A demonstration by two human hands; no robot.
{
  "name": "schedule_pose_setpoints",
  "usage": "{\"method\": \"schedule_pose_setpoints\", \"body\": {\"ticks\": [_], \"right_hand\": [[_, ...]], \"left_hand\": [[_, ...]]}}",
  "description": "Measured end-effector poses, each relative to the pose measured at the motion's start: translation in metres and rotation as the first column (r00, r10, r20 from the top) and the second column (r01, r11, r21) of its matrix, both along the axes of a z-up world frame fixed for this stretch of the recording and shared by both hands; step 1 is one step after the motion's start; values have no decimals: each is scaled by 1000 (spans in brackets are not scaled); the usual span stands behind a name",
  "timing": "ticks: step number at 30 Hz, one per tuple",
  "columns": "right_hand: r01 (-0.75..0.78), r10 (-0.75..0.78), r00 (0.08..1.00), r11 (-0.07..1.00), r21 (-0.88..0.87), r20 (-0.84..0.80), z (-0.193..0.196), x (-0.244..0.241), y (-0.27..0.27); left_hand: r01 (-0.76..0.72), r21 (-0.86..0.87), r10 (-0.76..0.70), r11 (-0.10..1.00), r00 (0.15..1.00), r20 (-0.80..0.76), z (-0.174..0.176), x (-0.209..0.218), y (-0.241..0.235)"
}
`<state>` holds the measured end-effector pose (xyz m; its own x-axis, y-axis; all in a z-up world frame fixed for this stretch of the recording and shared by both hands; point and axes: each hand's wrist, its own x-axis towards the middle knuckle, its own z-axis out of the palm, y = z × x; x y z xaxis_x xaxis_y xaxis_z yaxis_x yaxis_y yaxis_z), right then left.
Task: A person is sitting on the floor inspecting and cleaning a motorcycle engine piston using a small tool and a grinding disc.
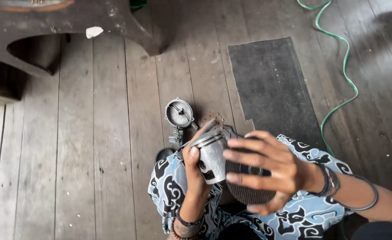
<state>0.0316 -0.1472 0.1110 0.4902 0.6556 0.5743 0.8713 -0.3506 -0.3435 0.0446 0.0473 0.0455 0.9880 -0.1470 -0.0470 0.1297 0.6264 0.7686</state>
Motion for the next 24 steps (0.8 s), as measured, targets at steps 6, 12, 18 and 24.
{"method": "schedule_pose_setpoints", "body": {"ticks": [6, 12, 18, 24], "right_hand": [[38, -31, 993, 998, -56, 110, 22, 17, -6], [144, -136, 985, 987, -70, 109, 24, 8, -17], [107, -84, 981, 986, -125, 175, 8, 0, -15], [0, 15, 991, 993, -117, 131, 11, -10, -6]], "left_hand": [[-49, 164, 23, 985, 987, 157, 16, 13, -7], [-62, 170, 36, 983, 987, 155, 7, 3, -6], [-268, 429, 148, 863, 945, 292, 0, -2, -12], [-301, 465, 174, 833, 939, 295, -1, -3, -10]]}}
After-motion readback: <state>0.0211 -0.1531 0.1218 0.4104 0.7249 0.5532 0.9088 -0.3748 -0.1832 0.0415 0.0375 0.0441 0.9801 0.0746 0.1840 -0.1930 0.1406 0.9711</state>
